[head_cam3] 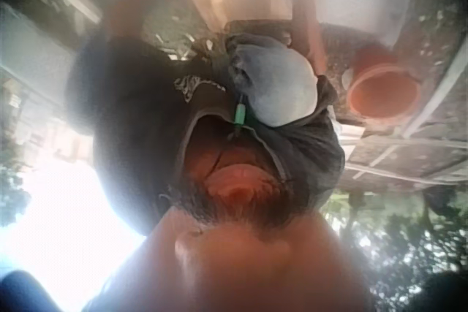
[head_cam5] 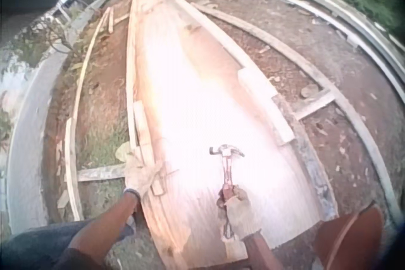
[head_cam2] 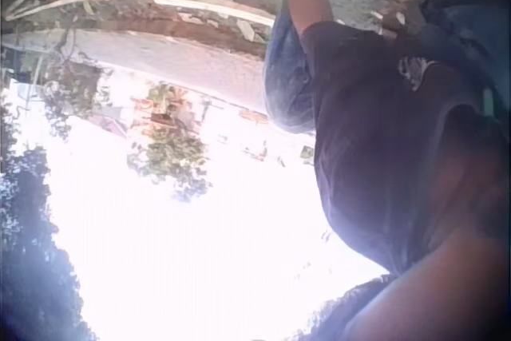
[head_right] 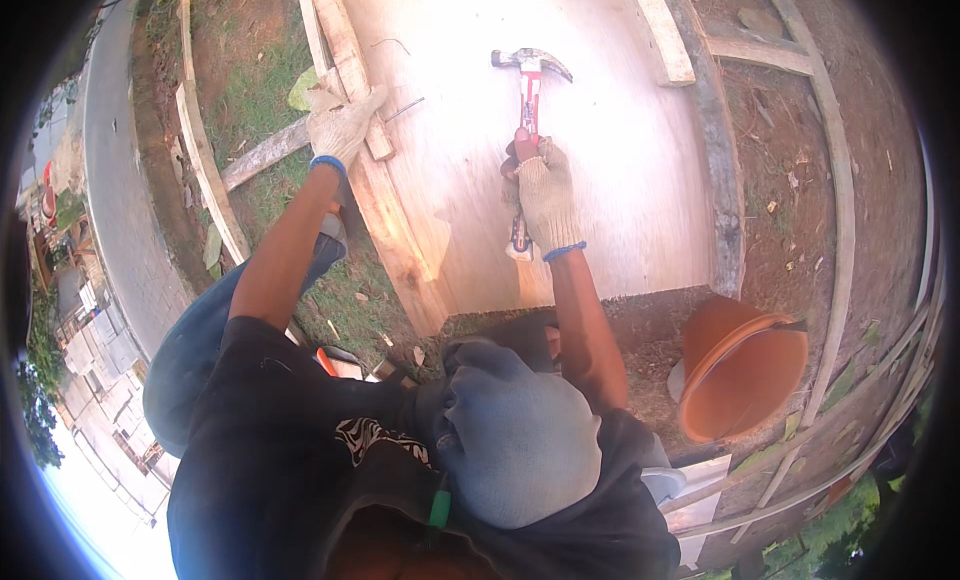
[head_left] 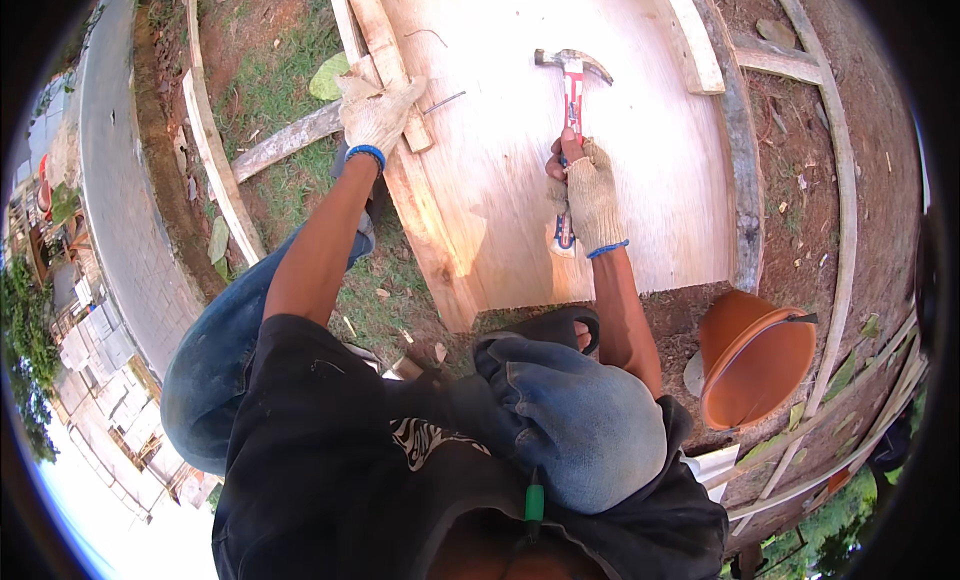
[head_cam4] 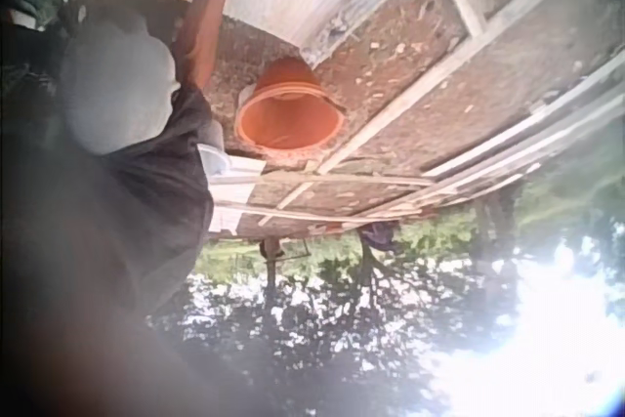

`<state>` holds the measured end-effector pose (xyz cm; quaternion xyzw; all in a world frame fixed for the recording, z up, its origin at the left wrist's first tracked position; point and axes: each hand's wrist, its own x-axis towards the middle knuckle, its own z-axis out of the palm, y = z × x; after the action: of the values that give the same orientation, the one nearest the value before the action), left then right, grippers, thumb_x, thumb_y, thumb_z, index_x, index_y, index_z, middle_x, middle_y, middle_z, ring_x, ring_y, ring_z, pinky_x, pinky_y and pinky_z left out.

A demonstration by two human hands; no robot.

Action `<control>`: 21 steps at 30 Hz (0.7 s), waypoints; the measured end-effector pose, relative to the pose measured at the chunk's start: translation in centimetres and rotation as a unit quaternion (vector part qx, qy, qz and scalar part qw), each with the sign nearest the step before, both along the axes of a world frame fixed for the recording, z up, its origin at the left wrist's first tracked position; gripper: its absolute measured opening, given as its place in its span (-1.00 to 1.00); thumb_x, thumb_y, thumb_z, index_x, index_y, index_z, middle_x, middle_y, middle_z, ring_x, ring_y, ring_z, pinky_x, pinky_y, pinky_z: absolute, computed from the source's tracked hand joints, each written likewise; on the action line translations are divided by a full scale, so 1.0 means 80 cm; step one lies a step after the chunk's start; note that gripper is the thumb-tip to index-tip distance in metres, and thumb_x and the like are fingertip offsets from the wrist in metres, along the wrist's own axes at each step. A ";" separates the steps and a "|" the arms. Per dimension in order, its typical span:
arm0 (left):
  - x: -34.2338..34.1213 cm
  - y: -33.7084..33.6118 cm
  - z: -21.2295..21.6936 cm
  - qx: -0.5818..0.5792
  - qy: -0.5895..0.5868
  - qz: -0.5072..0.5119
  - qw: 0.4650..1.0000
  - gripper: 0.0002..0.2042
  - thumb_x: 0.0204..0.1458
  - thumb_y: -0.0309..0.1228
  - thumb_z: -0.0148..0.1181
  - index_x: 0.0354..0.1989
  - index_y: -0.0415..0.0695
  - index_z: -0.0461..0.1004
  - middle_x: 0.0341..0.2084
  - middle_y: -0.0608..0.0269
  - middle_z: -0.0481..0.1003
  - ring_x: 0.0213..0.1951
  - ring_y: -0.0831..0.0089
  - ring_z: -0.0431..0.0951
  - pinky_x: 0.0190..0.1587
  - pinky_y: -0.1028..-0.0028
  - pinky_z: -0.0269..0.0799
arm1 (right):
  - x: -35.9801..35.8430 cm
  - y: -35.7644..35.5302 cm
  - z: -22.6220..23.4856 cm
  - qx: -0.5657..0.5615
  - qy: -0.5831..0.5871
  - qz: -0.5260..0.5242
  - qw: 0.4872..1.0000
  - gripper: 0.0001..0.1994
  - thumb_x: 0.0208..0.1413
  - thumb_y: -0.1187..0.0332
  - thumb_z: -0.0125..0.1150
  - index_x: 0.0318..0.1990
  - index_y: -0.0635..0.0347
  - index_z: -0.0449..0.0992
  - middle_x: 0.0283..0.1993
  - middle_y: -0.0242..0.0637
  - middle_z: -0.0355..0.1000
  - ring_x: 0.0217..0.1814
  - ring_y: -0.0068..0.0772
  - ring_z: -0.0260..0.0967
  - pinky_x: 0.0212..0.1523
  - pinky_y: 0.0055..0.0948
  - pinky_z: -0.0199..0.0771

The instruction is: The person positions a wooden plank onto a curved wooden frame and secures it by hammering nails. The person repeatedly picks up nails from a bucket and hammers them into the wood to fasten the plank in place.

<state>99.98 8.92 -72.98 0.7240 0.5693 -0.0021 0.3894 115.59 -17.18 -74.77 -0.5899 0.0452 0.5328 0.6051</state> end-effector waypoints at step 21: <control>-0.009 -0.003 -0.020 0.178 -0.034 0.054 0.982 -0.18 -0.15 0.09 0.64 0.08 -0.39 0.52 -0.07 -0.08 0.65 0.02 0.12 0.64 0.16 0.20 0.52 | -0.014 0.009 0.003 -0.007 0.063 0.014 0.998 -0.64 0.45 -0.01 0.20 -0.32 0.01 0.43 -0.58 -0.55 0.22 -0.73 -0.70 0.02 -0.75 -0.51 0.02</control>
<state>99.29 8.69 -74.56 0.7498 0.5850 0.1447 0.2731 114.49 -16.49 -74.52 -0.5601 0.0785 0.5765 0.5897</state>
